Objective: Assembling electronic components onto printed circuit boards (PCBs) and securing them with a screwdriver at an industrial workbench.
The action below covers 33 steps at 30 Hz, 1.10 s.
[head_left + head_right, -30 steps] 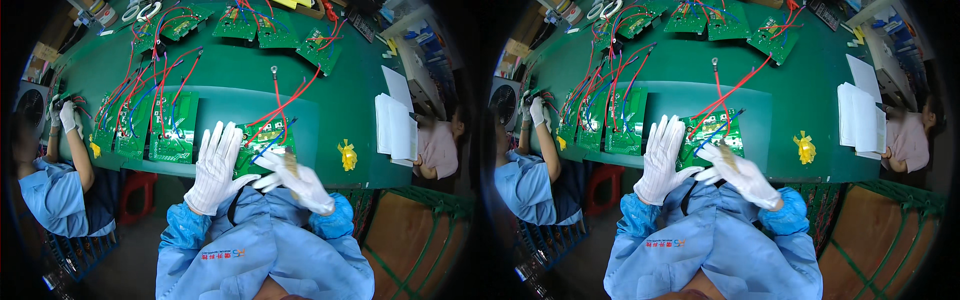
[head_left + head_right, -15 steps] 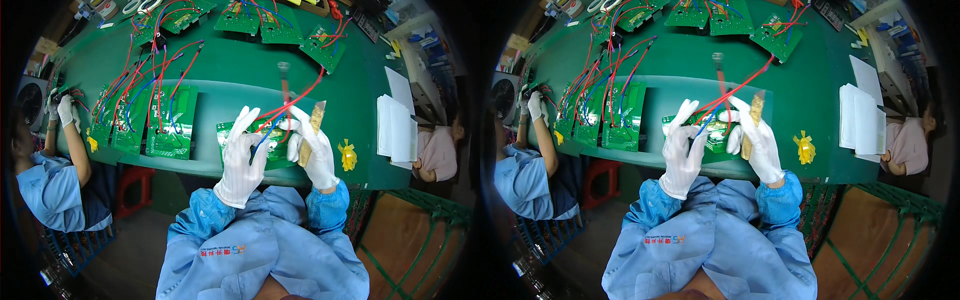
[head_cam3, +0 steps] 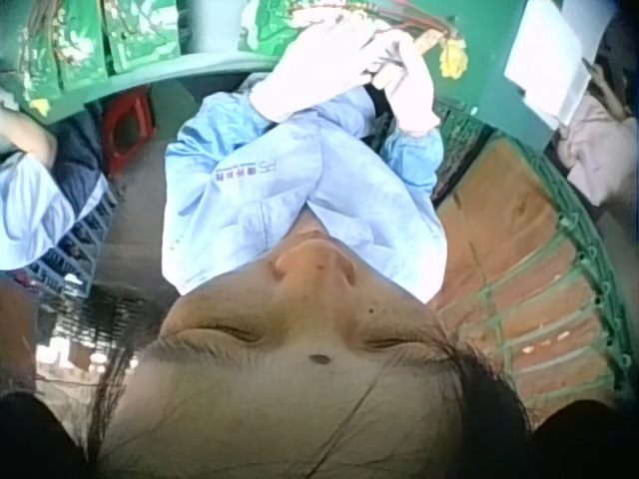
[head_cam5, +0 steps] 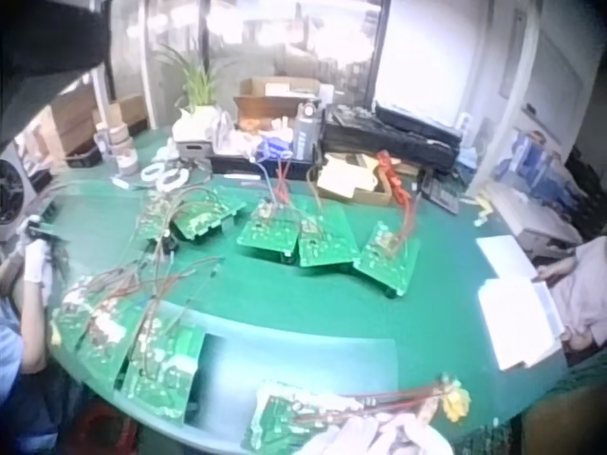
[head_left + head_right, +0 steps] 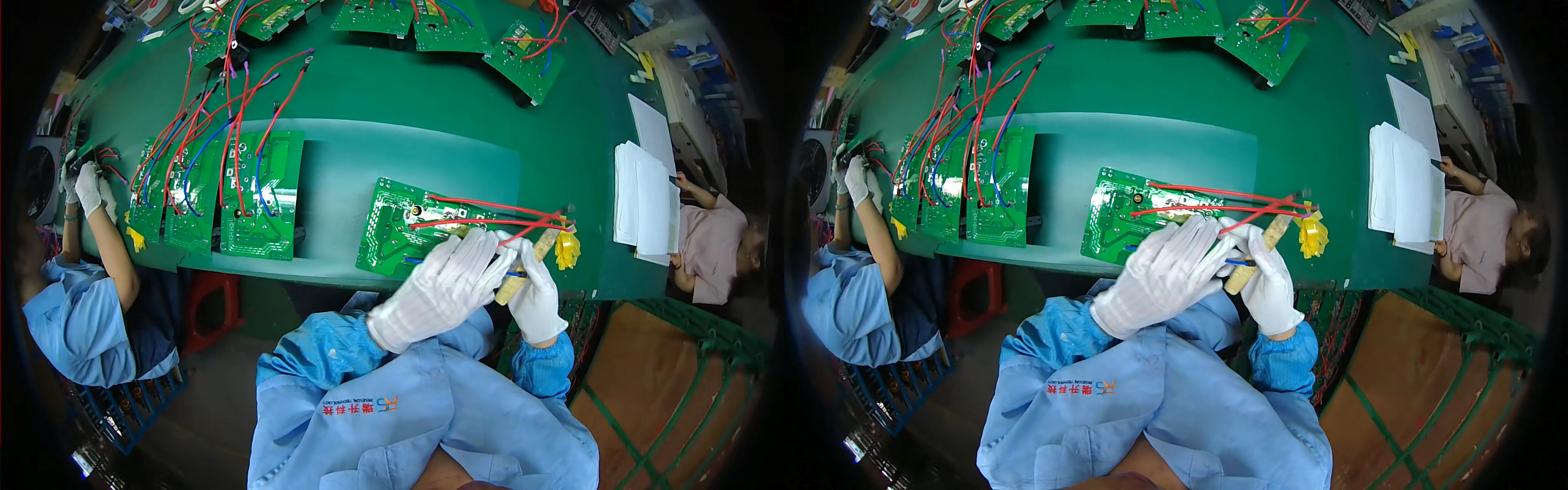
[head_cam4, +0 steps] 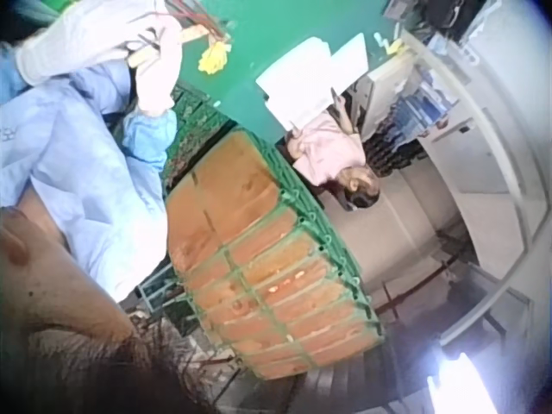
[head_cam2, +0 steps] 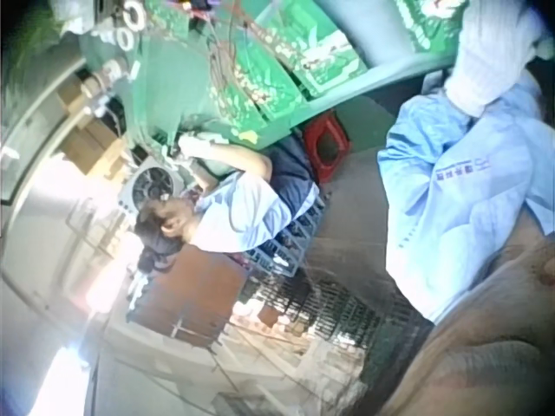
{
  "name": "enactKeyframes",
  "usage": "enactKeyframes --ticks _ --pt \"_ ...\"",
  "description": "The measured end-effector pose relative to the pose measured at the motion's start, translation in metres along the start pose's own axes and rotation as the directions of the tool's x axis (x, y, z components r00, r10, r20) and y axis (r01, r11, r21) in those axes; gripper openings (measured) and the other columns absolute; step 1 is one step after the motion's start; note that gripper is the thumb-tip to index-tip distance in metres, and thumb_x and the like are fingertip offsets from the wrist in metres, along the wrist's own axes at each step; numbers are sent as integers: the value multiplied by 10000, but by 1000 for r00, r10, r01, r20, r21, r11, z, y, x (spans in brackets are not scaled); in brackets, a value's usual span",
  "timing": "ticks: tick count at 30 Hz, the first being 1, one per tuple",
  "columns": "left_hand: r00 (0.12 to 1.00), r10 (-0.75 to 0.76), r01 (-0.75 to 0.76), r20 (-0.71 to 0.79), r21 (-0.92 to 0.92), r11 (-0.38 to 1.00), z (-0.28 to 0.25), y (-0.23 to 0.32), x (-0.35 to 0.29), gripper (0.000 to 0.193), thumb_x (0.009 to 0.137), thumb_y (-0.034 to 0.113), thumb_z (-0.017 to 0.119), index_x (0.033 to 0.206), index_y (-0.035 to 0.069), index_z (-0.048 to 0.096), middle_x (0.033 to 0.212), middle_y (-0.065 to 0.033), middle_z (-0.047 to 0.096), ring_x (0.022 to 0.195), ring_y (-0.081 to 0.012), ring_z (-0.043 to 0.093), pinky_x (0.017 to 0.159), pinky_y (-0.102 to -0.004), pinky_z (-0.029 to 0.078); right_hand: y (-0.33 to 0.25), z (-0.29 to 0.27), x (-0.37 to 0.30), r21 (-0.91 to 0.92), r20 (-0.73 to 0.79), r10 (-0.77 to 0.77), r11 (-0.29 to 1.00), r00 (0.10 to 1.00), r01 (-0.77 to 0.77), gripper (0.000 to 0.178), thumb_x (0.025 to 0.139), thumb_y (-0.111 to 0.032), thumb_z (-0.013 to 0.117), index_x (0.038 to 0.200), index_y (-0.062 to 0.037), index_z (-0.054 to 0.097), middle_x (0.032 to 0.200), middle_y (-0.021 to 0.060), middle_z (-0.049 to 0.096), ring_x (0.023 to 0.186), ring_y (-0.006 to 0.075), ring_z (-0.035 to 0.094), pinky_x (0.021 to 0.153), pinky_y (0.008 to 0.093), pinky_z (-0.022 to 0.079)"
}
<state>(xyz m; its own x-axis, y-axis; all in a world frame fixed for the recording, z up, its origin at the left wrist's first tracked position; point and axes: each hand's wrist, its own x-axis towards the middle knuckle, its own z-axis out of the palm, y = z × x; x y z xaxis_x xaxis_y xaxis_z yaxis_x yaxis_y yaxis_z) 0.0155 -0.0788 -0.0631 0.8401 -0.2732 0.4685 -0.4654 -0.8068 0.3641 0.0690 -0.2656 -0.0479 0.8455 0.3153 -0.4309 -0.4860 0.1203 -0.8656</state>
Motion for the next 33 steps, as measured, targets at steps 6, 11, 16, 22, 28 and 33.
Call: enactKeyframes --ticks 6,11,16,22,28,33 --pt "994 -89 96 61 -121 988 5 5 2 842 803 336 788 1498 -16 467 1463 -177 534 1315 -302 556 1039 -428 447 -47 -9 -17 -548 -219 -92 835 971 -45 519 1091 -409 465 1314 23 646 1003 63 731 643 85 570 606 239 445" --pt "998 -60 60 -3 -18 998 12 7 2 828 800 311 789 1494 -11 473 1298 -113 591 1193 -251 599 969 -403 467 -74 -15 -27 -738 -170 -320 668 932 95 445 1103 -326 466 1366 -7 628 976 39 725 658 73 551 618 251 453" --pt "979 157 -147 -127 89 985 35 -1 -11 506 851 273 787 1264 6 665 1111 -64 680 1117 -225 649 807 -334 495 -65 -9 -14 -797 220 -437 435 872 418 220 1030 -162 575 1168 -2 636 1098 101 734 799 203 640 738 330 529" --pt "911 344 -304 -227 192 933 47 -14 -18 340 882 207 781 1163 21 742 1172 -124 722 1134 -266 697 646 -297 509 -54 -2 -5 -812 522 -332 89 786 577 228 943 -172 714 1112 -36 643 1072 113 716 897 355 677 726 424 550" --pt "916 313 -274 -253 176 945 50 -11 -20 368 880 201 784 1197 17 740 1194 -137 725 1139 -284 698 702 -310 547 -56 11 19 -752 643 -271 -403 717 522 416 919 -173 684 1329 -110 650 947 51 633 792 245 626 676 374 512" --pt "907 306 -273 -290 149 950 50 -10 -26 366 871 221 805 1171 19 746 1164 -109 723 1107 -271 698 802 -323 584 -50 2 24 -723 679 -242 -386 693 573 463 937 -234 680 1391 -157 629 871 59 604 743 233 613 639 374 494"
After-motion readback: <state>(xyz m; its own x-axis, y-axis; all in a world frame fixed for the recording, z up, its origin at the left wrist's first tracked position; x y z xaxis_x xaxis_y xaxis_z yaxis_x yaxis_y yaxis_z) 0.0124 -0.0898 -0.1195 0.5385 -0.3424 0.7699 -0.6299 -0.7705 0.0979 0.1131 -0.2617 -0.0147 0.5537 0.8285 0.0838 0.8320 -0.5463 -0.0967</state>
